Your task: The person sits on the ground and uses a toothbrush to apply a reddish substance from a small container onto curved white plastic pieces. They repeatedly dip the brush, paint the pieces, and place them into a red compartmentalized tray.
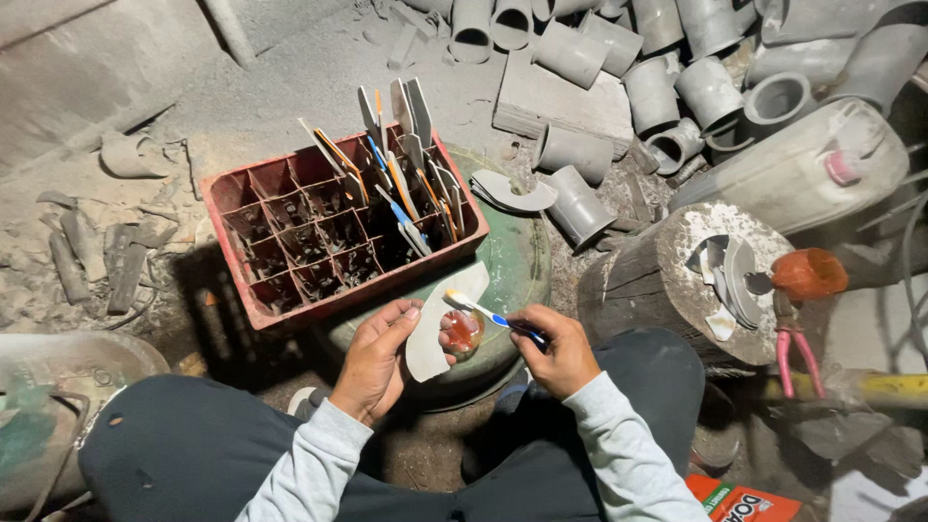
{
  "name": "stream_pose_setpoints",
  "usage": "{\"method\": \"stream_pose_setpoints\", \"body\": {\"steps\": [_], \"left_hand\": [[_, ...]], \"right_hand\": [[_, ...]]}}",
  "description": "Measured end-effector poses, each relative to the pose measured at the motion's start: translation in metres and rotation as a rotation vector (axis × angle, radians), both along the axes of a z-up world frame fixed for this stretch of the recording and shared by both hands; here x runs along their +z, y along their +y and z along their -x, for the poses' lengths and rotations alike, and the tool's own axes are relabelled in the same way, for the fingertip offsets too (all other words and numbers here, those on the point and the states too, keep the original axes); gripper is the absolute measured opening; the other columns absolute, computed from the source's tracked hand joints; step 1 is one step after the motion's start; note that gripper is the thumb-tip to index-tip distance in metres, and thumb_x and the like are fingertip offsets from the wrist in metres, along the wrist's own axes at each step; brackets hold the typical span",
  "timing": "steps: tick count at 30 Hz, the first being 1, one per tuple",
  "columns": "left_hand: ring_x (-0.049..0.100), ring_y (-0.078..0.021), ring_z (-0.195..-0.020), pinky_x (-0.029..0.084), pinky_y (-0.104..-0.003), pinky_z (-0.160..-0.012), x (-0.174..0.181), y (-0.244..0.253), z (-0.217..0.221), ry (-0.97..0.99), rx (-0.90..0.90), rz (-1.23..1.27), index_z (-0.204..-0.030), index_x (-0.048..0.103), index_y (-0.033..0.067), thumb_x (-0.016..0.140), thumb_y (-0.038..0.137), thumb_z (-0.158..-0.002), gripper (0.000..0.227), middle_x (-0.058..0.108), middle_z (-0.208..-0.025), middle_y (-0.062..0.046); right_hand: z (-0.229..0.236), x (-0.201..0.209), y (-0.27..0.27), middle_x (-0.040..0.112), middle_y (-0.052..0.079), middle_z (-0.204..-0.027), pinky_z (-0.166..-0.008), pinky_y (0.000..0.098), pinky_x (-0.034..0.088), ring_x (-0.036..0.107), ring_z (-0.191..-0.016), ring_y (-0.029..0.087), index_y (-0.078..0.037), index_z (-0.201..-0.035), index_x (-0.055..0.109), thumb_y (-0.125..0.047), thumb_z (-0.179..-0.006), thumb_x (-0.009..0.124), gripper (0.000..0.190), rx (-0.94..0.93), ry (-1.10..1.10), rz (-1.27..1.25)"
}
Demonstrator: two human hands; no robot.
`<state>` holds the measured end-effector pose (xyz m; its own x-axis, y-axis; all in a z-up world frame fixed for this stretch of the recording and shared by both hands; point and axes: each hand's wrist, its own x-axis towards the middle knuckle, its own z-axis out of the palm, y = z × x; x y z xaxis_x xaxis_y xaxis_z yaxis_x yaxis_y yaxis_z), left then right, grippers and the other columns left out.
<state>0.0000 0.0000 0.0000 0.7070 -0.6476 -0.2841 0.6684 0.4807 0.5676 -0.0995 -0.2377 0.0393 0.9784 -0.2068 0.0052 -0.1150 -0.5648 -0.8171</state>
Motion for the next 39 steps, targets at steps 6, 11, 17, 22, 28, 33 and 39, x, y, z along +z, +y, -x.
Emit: {"method": "stream_pose_setpoints", "body": {"steps": [6, 11, 17, 22, 28, 33, 39], "left_hand": [[0.073, -0.0260, -0.088, 0.065, -0.048, -0.077, 0.003, 0.000, -0.002, -0.006, 0.044, 0.002, -0.117, 0.058, -0.0062, 0.053, 0.014, -0.104, 0.024, 0.070, -0.102, -0.019], [0.073, -0.0255, -0.086, 0.066, -0.048, -0.077, 0.006, -0.003, -0.001, 0.013, 0.028, -0.001, -0.116, 0.057, -0.0048, 0.053, 0.014, -0.102, 0.024, 0.070, -0.101, -0.019], [0.072, -0.0239, -0.086, 0.066, -0.048, -0.076, 0.010, 0.005, -0.003, -0.004, -0.016, -0.027, -0.117, 0.056, -0.0044, 0.054, 0.015, -0.102, 0.025, 0.069, -0.100, -0.018], [0.073, -0.0251, -0.084, 0.065, -0.046, -0.073, 0.009, 0.003, 0.000, -0.008, -0.052, -0.029, -0.118, 0.054, -0.0031, 0.055, 0.016, -0.102, 0.025, 0.069, -0.097, -0.019], [0.073, -0.0225, -0.084, 0.066, -0.045, -0.073, 0.017, 0.007, -0.005, -0.055, -0.059, -0.054, -0.120, 0.054, -0.0036, 0.054, 0.016, -0.102, 0.027, 0.069, -0.095, -0.018], [0.073, -0.0233, -0.084, 0.066, -0.045, -0.073, 0.017, 0.006, -0.005, -0.053, -0.065, -0.069, -0.120, 0.053, -0.0036, 0.053, 0.016, -0.102, 0.027, 0.070, -0.094, -0.018], [0.072, -0.0238, -0.083, 0.066, -0.045, -0.075, 0.015, 0.011, -0.003, -0.109, -0.113, -0.002, -0.122, 0.053, -0.0029, 0.055, 0.014, -0.104, 0.025, 0.069, -0.095, -0.018]], "right_hand": [[0.003, -0.006, -0.017, 0.069, 0.010, -0.082, -0.066, 0.0297, 0.052, 0.067, -0.072, 0.018, -0.003, -0.099, 0.074, 0.001, -0.083, 0.070, 0.017, 0.000, 0.040, 0.033], [0.005, -0.014, -0.025, 0.069, 0.008, -0.083, -0.068, 0.0282, 0.053, 0.068, -0.075, 0.015, -0.002, -0.100, 0.073, 0.000, -0.083, 0.071, 0.017, 0.035, -0.023, 0.010], [0.004, -0.017, -0.036, 0.073, 0.005, -0.085, -0.072, 0.0275, 0.054, 0.067, -0.079, 0.011, -0.003, -0.101, 0.073, -0.001, -0.085, 0.072, 0.016, -0.057, 0.011, -0.029], [0.004, -0.024, -0.033, 0.071, 0.005, -0.084, -0.071, 0.0282, 0.053, 0.065, -0.077, 0.012, -0.002, -0.101, 0.073, -0.001, -0.085, 0.073, 0.017, 0.018, 0.016, -0.061], [-0.001, -0.015, -0.049, 0.072, 0.003, -0.084, -0.070, 0.0278, 0.052, 0.064, -0.077, 0.011, -0.002, -0.103, 0.073, -0.002, -0.087, 0.072, 0.016, -0.159, -0.025, -0.024], [0.004, -0.021, -0.034, 0.069, 0.007, -0.085, -0.073, 0.0284, 0.053, 0.065, -0.079, 0.014, 0.000, -0.101, 0.072, -0.002, -0.086, 0.073, 0.015, 0.066, -0.071, -0.033], [-0.004, -0.027, -0.051, 0.074, 0.005, -0.087, -0.074, 0.0275, 0.054, 0.069, -0.081, 0.012, -0.001, -0.103, 0.073, -0.004, -0.086, 0.074, 0.017, -0.132, -0.075, 0.088]]}}
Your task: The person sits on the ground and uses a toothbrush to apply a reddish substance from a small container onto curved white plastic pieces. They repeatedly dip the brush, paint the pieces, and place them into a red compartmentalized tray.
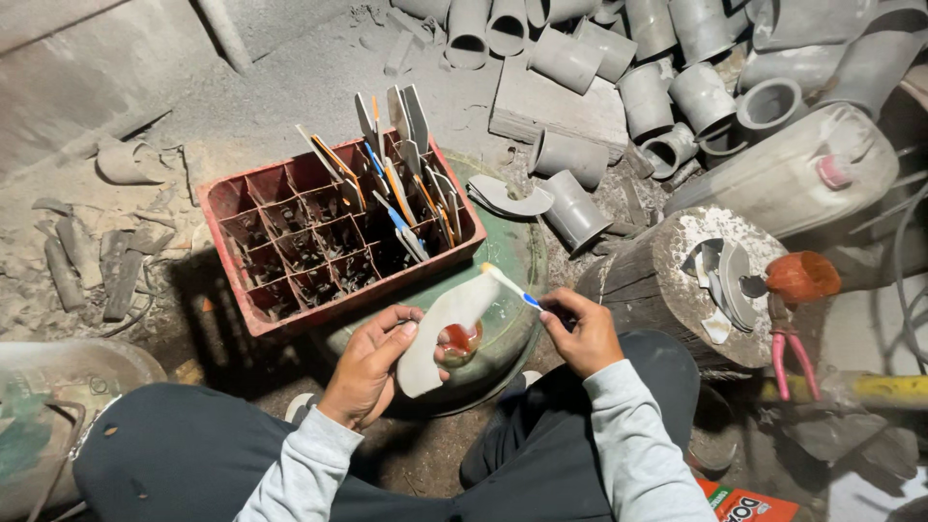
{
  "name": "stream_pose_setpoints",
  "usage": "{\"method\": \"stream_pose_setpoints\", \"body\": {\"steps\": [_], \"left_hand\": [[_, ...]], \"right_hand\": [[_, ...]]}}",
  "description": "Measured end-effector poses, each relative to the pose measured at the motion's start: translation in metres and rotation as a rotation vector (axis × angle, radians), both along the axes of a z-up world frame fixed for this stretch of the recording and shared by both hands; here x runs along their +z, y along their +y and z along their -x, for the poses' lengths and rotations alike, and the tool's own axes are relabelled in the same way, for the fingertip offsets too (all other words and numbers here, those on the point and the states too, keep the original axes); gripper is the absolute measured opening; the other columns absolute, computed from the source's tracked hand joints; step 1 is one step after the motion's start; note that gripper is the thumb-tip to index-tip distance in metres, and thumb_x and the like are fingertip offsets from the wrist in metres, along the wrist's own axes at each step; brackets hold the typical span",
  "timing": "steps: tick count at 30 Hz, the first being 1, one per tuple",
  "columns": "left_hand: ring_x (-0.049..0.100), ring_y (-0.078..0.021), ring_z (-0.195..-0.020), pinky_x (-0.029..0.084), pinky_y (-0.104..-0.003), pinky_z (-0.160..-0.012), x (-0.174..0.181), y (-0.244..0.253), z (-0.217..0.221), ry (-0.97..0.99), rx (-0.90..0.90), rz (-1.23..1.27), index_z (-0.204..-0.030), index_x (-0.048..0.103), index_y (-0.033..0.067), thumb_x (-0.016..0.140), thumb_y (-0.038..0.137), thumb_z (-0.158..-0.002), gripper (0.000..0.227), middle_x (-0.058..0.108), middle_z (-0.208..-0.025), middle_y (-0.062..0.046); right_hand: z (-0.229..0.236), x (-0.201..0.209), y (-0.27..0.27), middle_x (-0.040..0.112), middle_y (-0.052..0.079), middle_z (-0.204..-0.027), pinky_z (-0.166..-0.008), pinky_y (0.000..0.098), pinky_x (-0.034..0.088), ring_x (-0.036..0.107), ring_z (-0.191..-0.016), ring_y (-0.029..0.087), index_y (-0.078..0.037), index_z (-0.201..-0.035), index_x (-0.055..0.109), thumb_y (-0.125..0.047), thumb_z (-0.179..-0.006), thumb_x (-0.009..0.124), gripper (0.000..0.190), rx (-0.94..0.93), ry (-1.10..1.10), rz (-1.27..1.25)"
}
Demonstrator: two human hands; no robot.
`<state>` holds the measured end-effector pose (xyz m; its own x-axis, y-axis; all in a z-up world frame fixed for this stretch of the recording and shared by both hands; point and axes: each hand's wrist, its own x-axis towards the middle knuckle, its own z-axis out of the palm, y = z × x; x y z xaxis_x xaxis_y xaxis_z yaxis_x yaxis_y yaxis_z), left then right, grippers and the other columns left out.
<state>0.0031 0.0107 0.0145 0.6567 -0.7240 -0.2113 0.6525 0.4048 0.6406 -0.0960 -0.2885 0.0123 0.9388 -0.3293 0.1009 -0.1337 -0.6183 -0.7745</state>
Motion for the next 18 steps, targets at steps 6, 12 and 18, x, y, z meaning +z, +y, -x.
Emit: {"method": "stream_pose_setpoints", "body": {"steps": [6, 12, 18], "left_hand": [[0.073, -0.0249, -0.087, 0.066, -0.050, -0.080, 0.005, 0.002, -0.005, 0.126, 0.024, -0.057, -0.119, 0.053, 0.0013, 0.053, 0.013, -0.100, 0.022, 0.068, -0.096, -0.019], [0.073, -0.0260, -0.090, 0.065, -0.055, -0.083, 0.005, -0.003, 0.000, 0.166, 0.044, -0.034, -0.116, 0.055, 0.0021, 0.054, 0.011, -0.099, 0.020, 0.069, -0.099, -0.017], [0.073, -0.0268, -0.093, 0.064, -0.054, -0.086, 0.001, -0.006, 0.002, 0.156, 0.087, 0.060, -0.117, 0.055, 0.0000, 0.056, 0.009, -0.102, 0.018, 0.069, -0.103, -0.018]], "right_hand": [[0.003, 0.016, 0.005, 0.072, 0.003, -0.090, -0.075, 0.0261, 0.053, 0.065, -0.082, 0.009, -0.002, -0.106, 0.071, -0.006, -0.093, 0.069, 0.013, -0.196, -0.128, -0.217], [0.005, 0.025, 0.038, 0.070, 0.006, -0.083, -0.068, 0.0268, 0.054, 0.067, -0.074, 0.012, -0.002, -0.101, 0.073, -0.003, -0.085, 0.072, 0.017, 0.155, -0.006, -0.087], [0.002, 0.028, 0.033, 0.069, 0.007, -0.082, -0.065, 0.0273, 0.052, 0.065, -0.072, 0.013, -0.001, -0.100, 0.072, -0.003, -0.084, 0.073, 0.017, 0.012, -0.060, -0.071]]}}
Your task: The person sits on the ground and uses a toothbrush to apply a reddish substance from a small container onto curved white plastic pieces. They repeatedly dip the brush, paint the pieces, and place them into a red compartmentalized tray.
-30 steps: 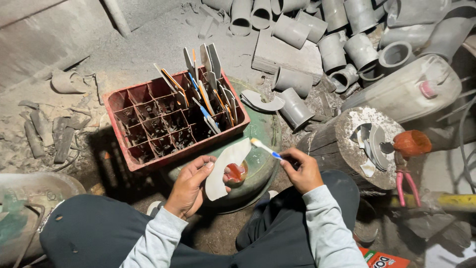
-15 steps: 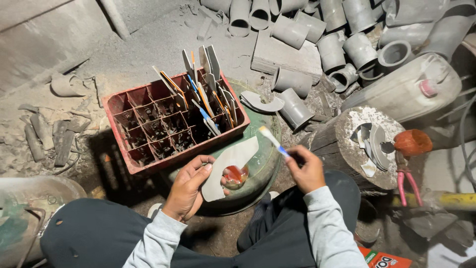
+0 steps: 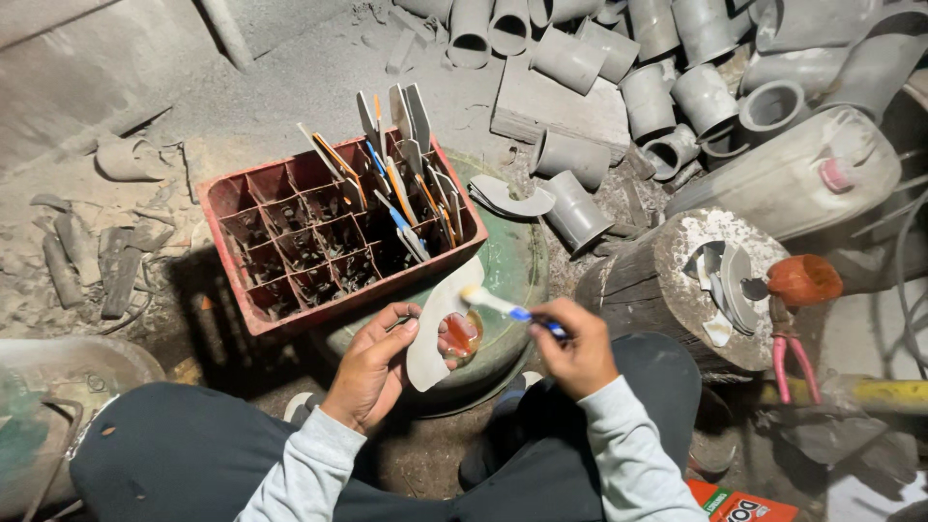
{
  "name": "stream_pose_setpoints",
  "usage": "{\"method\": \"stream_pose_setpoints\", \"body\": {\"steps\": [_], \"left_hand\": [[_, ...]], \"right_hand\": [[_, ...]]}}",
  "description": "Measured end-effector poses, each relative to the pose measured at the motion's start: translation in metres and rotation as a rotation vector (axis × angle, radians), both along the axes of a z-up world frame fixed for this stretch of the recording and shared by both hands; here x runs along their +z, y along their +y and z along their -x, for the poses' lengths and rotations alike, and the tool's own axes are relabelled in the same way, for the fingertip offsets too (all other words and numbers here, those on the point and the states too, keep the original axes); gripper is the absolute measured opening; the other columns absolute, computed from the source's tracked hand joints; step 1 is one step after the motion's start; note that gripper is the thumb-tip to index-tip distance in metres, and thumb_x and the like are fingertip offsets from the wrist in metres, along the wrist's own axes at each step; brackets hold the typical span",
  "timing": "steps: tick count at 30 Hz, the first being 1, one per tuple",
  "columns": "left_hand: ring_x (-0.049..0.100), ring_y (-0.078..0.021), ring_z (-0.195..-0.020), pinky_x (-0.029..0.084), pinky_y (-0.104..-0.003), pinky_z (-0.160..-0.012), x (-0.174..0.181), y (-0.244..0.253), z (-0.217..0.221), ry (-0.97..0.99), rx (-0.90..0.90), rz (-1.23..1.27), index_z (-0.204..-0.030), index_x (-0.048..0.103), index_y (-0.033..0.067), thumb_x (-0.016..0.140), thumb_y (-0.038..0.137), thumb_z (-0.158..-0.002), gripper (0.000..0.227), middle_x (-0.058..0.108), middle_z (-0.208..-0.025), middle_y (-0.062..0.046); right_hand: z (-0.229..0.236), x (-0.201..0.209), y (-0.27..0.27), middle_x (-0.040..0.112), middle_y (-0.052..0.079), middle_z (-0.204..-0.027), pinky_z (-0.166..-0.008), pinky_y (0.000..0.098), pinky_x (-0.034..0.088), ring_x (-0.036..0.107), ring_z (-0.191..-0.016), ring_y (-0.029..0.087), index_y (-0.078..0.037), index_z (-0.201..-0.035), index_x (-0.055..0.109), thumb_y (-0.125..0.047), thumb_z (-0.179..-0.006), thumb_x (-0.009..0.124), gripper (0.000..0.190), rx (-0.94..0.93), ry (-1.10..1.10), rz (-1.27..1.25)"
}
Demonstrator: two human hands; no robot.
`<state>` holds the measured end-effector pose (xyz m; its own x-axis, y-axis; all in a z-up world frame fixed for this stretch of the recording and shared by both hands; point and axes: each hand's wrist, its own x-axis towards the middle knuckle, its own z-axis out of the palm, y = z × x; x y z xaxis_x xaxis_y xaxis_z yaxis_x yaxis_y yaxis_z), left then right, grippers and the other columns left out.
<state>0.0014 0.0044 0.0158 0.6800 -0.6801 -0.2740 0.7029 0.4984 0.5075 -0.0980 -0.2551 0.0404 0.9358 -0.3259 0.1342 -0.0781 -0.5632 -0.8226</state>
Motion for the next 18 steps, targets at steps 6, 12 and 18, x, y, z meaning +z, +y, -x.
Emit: {"method": "stream_pose_setpoints", "body": {"steps": [6, 12, 18], "left_hand": [[0.074, -0.0290, -0.094, 0.064, -0.054, -0.085, 0.000, 0.000, 0.005, -0.004, -0.049, -0.030, -0.118, 0.055, -0.0001, 0.055, 0.009, -0.099, 0.022, 0.070, -0.105, -0.019], [0.072, -0.0270, -0.096, 0.062, -0.053, -0.089, 0.000, 0.005, 0.001, -0.053, -0.087, 0.014, -0.122, 0.054, -0.0021, 0.059, 0.009, -0.100, 0.025, 0.070, -0.106, -0.019], [0.074, -0.0251, -0.091, 0.063, -0.046, -0.087, 0.000, 0.005, 0.001, -0.089, -0.117, -0.066, -0.121, 0.055, 0.0001, 0.061, 0.012, -0.097, 0.028, 0.072, -0.097, -0.018]], "right_hand": [[-0.003, -0.011, 0.000, 0.069, 0.007, -0.081, -0.066, 0.0276, 0.051, 0.065, -0.072, 0.014, -0.002, -0.099, 0.074, -0.004, -0.086, 0.073, 0.014, 0.041, 0.091, 0.014], [-0.012, -0.002, -0.020, 0.073, 0.007, -0.083, -0.070, 0.0274, 0.053, 0.065, -0.074, 0.014, -0.004, -0.105, 0.074, -0.006, -0.089, 0.071, 0.016, -0.192, 0.151, 0.017], [-0.001, -0.012, -0.003, 0.071, 0.005, -0.087, -0.074, 0.0253, 0.054, 0.068, -0.080, 0.008, 0.000, -0.100, 0.072, -0.006, -0.087, 0.071, 0.015, 0.081, -0.029, 0.061]]}}
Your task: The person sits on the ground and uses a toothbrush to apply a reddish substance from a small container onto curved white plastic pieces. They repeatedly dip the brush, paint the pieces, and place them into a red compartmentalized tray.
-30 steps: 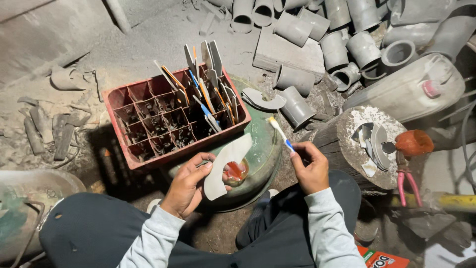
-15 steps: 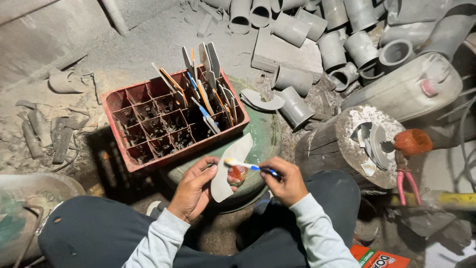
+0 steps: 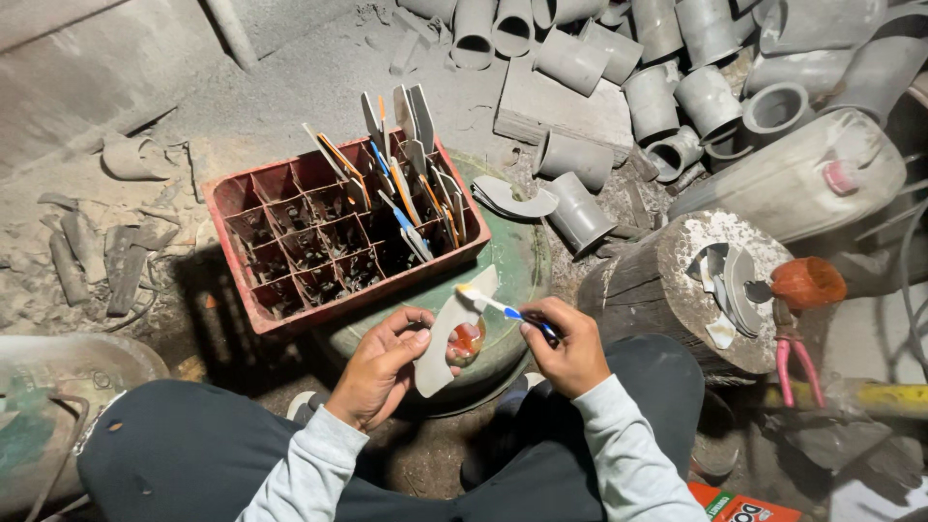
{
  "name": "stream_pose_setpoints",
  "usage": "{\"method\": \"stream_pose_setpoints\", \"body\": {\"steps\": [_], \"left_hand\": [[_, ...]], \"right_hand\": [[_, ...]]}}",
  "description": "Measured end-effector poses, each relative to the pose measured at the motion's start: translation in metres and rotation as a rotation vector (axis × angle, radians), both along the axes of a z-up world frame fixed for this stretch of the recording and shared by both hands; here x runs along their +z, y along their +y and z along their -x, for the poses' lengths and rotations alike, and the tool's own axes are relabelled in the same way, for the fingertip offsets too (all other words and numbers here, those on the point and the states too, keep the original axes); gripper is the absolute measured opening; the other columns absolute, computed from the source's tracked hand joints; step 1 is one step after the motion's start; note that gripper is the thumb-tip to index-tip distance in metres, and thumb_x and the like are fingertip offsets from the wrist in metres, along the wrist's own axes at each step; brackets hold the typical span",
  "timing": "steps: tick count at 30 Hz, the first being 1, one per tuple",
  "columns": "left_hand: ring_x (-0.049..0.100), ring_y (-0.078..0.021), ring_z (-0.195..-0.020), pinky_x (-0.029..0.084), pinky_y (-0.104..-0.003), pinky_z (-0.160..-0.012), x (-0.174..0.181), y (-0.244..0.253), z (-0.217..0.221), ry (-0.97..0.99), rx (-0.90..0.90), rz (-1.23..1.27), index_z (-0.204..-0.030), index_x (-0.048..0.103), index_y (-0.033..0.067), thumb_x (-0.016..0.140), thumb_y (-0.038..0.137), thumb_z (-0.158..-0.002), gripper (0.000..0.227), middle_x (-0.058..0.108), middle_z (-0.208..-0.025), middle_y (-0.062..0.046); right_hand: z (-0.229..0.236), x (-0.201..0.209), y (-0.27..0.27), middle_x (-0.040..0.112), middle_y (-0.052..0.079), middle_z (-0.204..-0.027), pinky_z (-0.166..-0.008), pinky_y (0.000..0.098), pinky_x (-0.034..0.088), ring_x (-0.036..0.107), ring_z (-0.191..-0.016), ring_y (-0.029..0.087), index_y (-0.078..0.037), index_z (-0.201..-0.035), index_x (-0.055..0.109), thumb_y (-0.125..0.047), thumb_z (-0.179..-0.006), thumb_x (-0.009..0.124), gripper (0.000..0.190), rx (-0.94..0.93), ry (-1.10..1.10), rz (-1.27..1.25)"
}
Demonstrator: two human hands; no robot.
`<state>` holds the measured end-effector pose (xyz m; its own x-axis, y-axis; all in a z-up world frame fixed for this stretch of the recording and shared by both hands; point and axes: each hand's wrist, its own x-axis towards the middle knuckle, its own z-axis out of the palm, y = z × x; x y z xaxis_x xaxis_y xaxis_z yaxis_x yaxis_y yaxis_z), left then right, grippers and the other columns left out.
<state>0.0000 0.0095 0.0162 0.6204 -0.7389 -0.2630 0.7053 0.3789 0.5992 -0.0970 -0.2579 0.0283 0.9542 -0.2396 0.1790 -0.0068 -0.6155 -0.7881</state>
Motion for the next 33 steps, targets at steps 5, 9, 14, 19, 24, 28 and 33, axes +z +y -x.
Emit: {"method": "stream_pose_setpoints", "body": {"steps": [5, 9, 14, 19, 24, 28, 33], "left_hand": [[0.073, -0.0251, -0.091, 0.059, -0.036, -0.082, 0.002, 0.006, -0.002, -0.080, -0.001, -0.019, -0.121, 0.056, -0.0004, 0.063, 0.011, -0.097, 0.028, 0.072, -0.100, -0.018], [0.069, -0.0191, -0.102, 0.057, -0.031, -0.094, 0.003, 0.002, -0.006, -0.345, 0.096, -0.120, -0.116, 0.059, 0.0007, 0.067, 0.005, -0.095, 0.024, 0.068, -0.112, -0.013], [0.064, -0.0148, -0.112, 0.052, -0.032, -0.103, 0.007, -0.003, 0.000, -0.537, 0.160, -0.219, -0.107, 0.059, 0.0033, 0.072, 0.002, -0.090, 0.021, 0.069, -0.116, -0.010], [0.063, -0.0149, -0.115, 0.047, -0.031, -0.109, 0.005, -0.001, -0.001, -0.628, 0.242, -0.245, -0.101, 0.059, 0.0030, 0.072, -0.001, -0.089, 0.019, 0.071, -0.117, -0.009], [0.062, -0.0150, -0.113, 0.045, -0.031, -0.109, 0.000, 0.001, -0.012, -0.663, 0.304, -0.299, -0.098, 0.061, 0.0028, 0.073, -0.003, -0.086, 0.018, 0.070, -0.114, -0.008], [0.058, -0.0204, -0.124, 0.041, -0.033, -0.113, 0.005, 0.005, -0.031, -0.710, 0.418, -0.291, -0.114, 0.058, 0.0011, 0.070, 0.004, -0.087, 0.029, 0.063, -0.126, -0.014], [0.040, -0.0286, -0.146, 0.023, -0.037, -0.122, 0.007, 0.035, -0.066, -0.818, 0.812, -0.316, -0.123, 0.051, -0.0053, 0.058, 0.007, -0.087, 0.039, 0.049, -0.149, -0.023]], "right_hand": [[-0.016, -0.021, -0.031, 0.071, 0.001, -0.087, -0.071, 0.0254, 0.051, 0.062, -0.077, 0.009, -0.002, -0.112, 0.070, -0.009, -0.094, 0.066, 0.019, -0.263, 0.133, -0.137], [-0.026, -0.020, -0.033, 0.058, 0.000, -0.083, -0.060, 0.0243, 0.038, 0.047, -0.069, 0.008, -0.003, -0.126, 0.073, -0.015, -0.101, 0.055, 0.033, -0.205, 0.166, -0.445], [-0.059, 0.012, 0.013, 0.060, -0.003, -0.085, -0.059, 0.0201, 0.039, 0.048, -0.066, 0.004, -0.004, -0.134, 0.068, -0.022, -0.093, 0.069, 0.045, 0.006, 0.149, -0.531], [-0.092, 0.039, 0.040, 0.073, -0.002, -0.095, -0.074, 0.0189, 0.049, 0.062, -0.082, 0.002, 0.000, -0.126, 0.069, -0.018, -0.090, 0.078, 0.041, 0.196, 0.122, -0.483], [-0.113, 0.044, 0.052, 0.071, -0.005, -0.086, -0.060, 0.0198, 0.043, 0.055, -0.068, 0.003, 0.000, -0.118, 0.073, -0.014, -0.085, 0.081, 0.036, 0.129, 0.230, -0.520], [-0.146, 0.062, 0.049, 0.066, -0.003, -0.079, -0.057, 0.0203, 0.041, 0.054, -0.065, 0.004, -0.002, -0.123, 0.072, -0.012, -0.083, 0.082, 0.043, 0.179, 0.244, -0.542], [-0.229, 0.088, 0.042, 0.067, -0.001, -0.094, -0.068, 0.0215, 0.043, 0.056, -0.078, 0.006, 0.000, -0.125, 0.074, -0.008, -0.088, 0.081, 0.039, 0.273, 0.074, -0.412]]}}
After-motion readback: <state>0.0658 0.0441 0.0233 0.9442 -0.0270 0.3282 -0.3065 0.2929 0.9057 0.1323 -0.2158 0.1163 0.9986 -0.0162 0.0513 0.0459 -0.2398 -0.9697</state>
